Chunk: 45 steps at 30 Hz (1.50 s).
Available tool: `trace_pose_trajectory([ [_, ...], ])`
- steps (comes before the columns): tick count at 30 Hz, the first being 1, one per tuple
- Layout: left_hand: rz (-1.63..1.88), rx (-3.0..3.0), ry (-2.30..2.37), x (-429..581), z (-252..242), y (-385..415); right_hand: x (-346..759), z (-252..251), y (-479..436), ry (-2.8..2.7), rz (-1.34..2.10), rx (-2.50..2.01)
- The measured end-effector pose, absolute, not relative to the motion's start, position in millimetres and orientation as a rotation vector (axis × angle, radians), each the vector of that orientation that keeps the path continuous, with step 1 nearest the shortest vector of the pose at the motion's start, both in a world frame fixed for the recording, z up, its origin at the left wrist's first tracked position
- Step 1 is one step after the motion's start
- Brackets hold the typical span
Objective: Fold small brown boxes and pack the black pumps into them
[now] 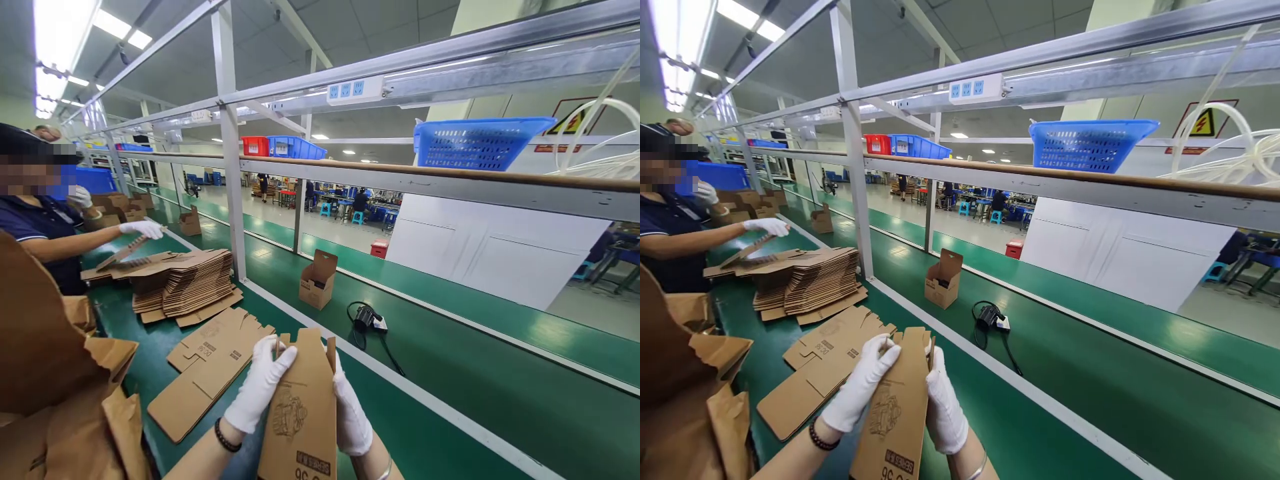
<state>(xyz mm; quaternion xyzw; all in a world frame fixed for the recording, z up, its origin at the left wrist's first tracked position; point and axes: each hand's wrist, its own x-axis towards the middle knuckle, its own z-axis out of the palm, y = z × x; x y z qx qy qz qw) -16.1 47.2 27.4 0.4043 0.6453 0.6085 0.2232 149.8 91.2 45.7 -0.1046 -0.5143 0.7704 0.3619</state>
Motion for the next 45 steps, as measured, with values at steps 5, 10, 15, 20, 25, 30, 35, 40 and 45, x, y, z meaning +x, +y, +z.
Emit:
trace_pose_trajectory([
  [5, 1.719, 1.107, 1.941, -7, 14, 65, 153, 40, 100, -1.120, 2.024, -0.361],
  [10, 1.968, 1.071, 1.146, -3, 43, 44, 154, 22, 115, -1.107, 1.734, -0.288],
  [15, 1.962, 0.951, 0.968, -7, 57, 29, 151, 24, 103, -1.165, 1.723, -0.311],
  [20, 2.173, 1.098, 1.118, -16, 69, 29, 157, 42, 90, -1.488, 1.712, -0.281],
  [25, 2.185, 1.364, 1.210, -15, 85, 28, 163, 47, 87, -1.562, 1.519, -0.403],
  [30, 1.820, 1.660, 1.313, -7, 79, 21, 170, 41, 96, -1.505, 1.204, -0.407],
  [35, 1.799, 1.644, 1.359, 5, 63, 15, 175, 37, 99, -1.572, 0.994, -0.277],
  [40, 1.838, 1.710, 1.367, 8, 63, 11, 176, 39, 94, -1.642, 0.876, -0.293],
  [45, 1.864, 1.746, 1.333, 8, 61, 11, 171, 32, 91, -1.630, 0.842, -0.325],
])
